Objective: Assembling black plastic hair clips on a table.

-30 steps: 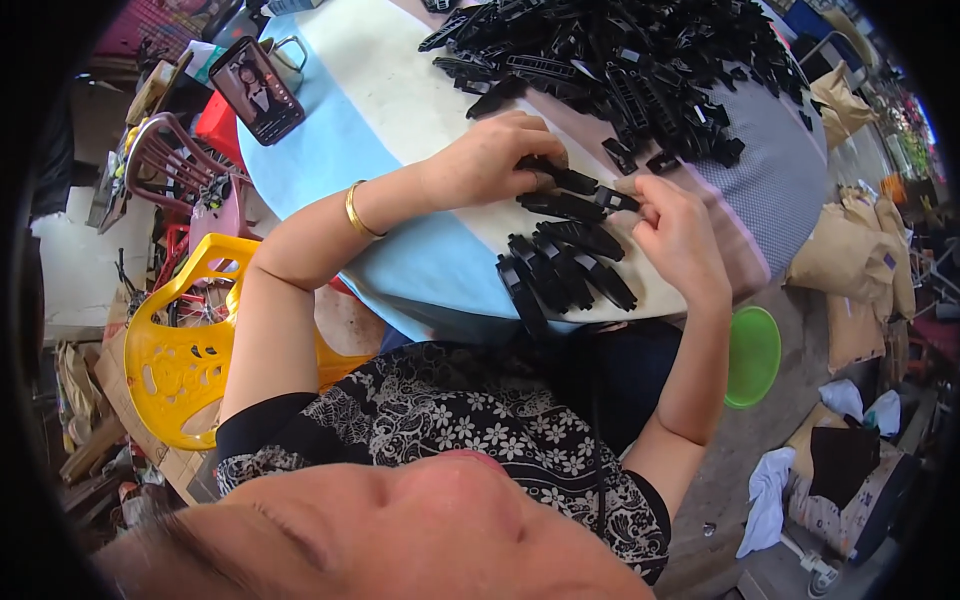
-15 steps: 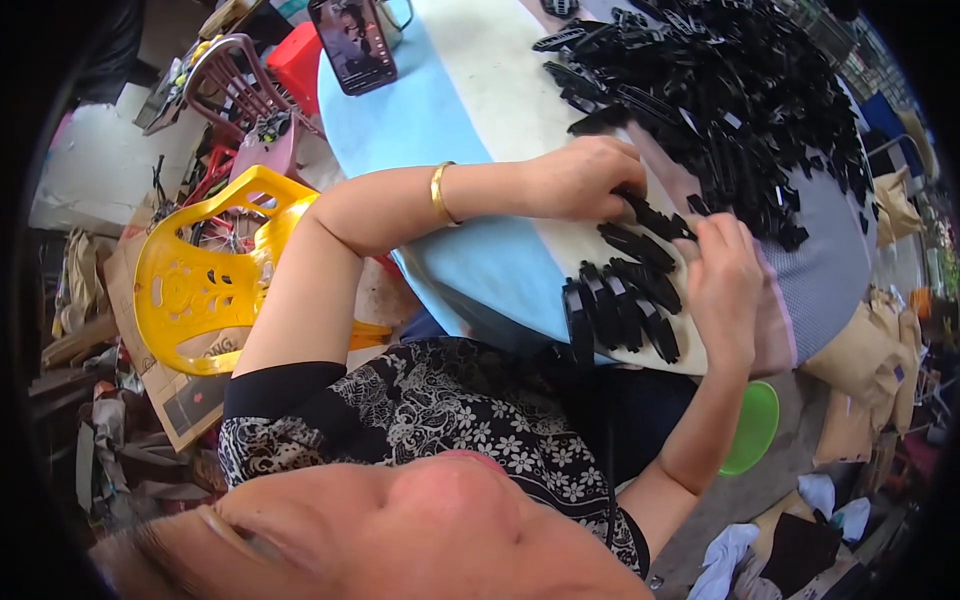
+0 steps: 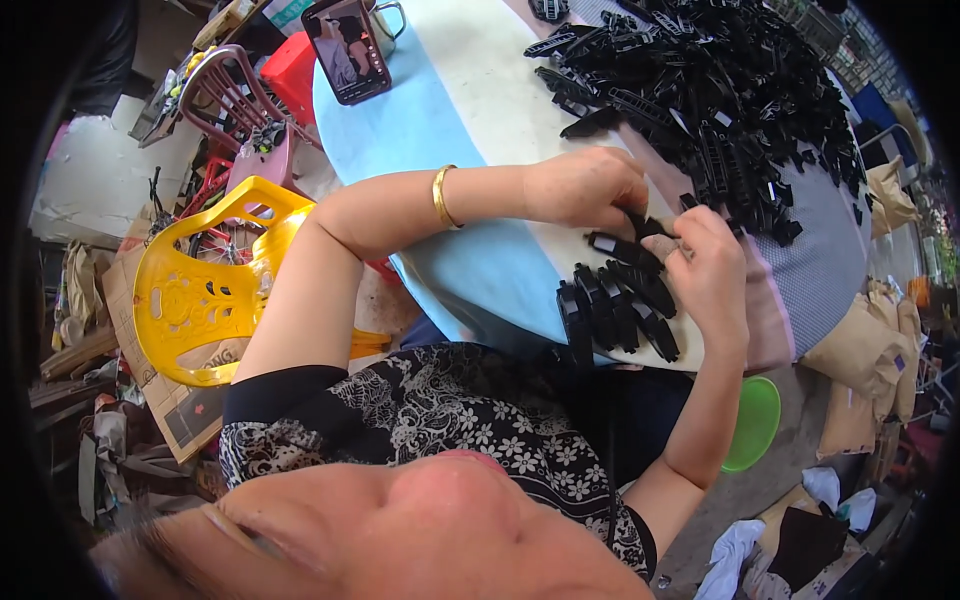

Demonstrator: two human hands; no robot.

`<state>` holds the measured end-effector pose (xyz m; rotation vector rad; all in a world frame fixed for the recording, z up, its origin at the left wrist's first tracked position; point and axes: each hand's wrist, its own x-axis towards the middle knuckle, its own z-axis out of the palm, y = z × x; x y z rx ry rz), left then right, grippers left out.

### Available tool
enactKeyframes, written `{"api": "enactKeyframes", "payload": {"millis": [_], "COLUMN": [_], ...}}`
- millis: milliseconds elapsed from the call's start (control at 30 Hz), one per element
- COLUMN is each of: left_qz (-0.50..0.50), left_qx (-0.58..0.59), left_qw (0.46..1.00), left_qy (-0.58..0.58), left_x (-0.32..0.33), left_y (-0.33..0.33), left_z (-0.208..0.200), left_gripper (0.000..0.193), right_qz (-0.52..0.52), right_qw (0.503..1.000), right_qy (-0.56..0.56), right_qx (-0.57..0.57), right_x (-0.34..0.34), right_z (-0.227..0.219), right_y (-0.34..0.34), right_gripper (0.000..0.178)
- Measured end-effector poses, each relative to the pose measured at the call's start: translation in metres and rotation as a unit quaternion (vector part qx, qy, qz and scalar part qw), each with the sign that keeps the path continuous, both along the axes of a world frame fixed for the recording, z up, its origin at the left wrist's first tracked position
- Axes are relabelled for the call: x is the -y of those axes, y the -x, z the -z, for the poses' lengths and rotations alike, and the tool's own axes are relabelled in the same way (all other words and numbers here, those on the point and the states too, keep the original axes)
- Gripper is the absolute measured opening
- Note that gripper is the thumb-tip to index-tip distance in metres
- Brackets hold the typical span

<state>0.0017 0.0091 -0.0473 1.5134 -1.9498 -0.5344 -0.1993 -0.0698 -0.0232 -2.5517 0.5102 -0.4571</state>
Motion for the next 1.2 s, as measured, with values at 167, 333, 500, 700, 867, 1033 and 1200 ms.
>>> {"api": "enactKeyframes", "payload": {"millis": [167, 333, 500, 700, 867, 1033, 1200], "left_qz": [-0.209, -0.25, -0.198, -0.154, -0.053, -0.046, 0.036], "left_qx": [0.261, 0.27, 0.243, 0.149, 0.02, -0.159, -0.241], "left_qw": [0.93, 0.929, 0.949, 0.977, 0.993, 0.977, 0.964], "left_qy": [0.153, -0.036, 0.023, -0.003, -0.103, -0.137, -0.109], "left_x": [-0.002, 0.006, 0.003, -0.006, -0.011, -0.002, 0.001], "left_y": [-0.031, -0.051, -0.037, -0.033, -0.021, -0.027, -0.027], "left_z": [-0.028, -0.017, -0.009, -0.029, -0.042, -0.035, -0.018], "left_gripper": [0.04, 0.035, 0.018, 0.025, 0.028, 0.027, 0.026], "right_qz": [0.132, 0.121, 0.086, 0.11, 0.075, 0.114, 0.012], "right_qw": [0.99, 0.986, 0.98, 0.99, 0.995, 0.99, 0.998], "right_qy": [0.03, 0.118, 0.18, 0.083, -0.051, 0.077, 0.027], "right_qx": [0.027, -0.007, 0.016, 0.023, 0.052, -0.02, 0.052], "right_x": [-0.001, 0.005, 0.001, -0.003, 0.006, 0.003, -0.003], "right_z": [-0.006, 0.006, 0.001, 0.005, 0.005, -0.002, 0.009], "right_y": [0.004, 0.001, 0.004, 0.008, 0.019, 0.025, 0.014], "right_gripper": [0.025, 0.023, 0.024, 0.028, 0.024, 0.017, 0.025]}}
